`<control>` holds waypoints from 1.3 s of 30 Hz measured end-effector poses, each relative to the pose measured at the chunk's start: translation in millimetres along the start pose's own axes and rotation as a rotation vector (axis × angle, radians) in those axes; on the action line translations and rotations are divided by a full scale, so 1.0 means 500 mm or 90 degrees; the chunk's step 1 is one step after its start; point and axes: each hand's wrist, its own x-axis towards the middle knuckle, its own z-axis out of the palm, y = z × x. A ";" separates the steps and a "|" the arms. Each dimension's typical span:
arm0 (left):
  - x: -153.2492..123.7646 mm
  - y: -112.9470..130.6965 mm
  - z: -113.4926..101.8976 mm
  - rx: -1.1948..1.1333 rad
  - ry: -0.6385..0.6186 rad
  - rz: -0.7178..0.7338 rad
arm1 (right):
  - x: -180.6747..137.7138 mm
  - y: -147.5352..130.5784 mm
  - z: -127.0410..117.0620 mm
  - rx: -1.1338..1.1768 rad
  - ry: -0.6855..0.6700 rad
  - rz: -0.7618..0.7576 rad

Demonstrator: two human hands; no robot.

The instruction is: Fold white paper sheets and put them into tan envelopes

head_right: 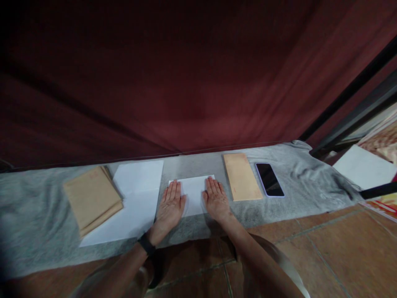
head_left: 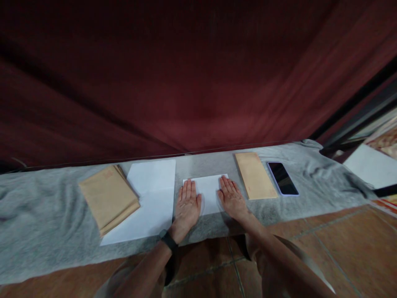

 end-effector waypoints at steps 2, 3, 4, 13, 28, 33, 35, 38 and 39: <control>-0.002 -0.005 0.001 0.000 0.011 -0.001 | 0.000 0.004 0.000 0.002 -0.007 0.008; -0.002 -0.007 0.001 0.001 0.014 0.000 | 0.002 0.006 -0.001 0.005 -0.013 0.012; -0.003 -0.008 0.001 0.003 0.015 0.001 | 0.004 0.009 -0.003 0.011 -0.021 0.016; -0.002 -0.003 -0.008 0.007 -0.006 0.000 | 0.041 -0.006 -0.036 0.115 -0.018 -0.043; -0.007 0.019 -0.032 -0.044 -0.044 0.118 | 0.025 -0.061 -0.016 0.041 -0.054 -0.086; 0.011 0.021 -0.027 -0.044 -0.061 0.099 | 0.026 -0.066 -0.015 0.026 -0.054 -0.067; 0.023 0.026 -0.025 -0.045 -0.064 0.094 | 0.028 -0.067 -0.013 0.020 -0.053 -0.053; 0.041 0.038 -0.018 -0.048 -0.062 0.093 | 0.032 -0.066 -0.008 0.016 -0.046 -0.038; 0.045 0.042 -0.015 -0.049 -0.061 0.093 | 0.033 -0.065 -0.006 0.015 -0.043 -0.033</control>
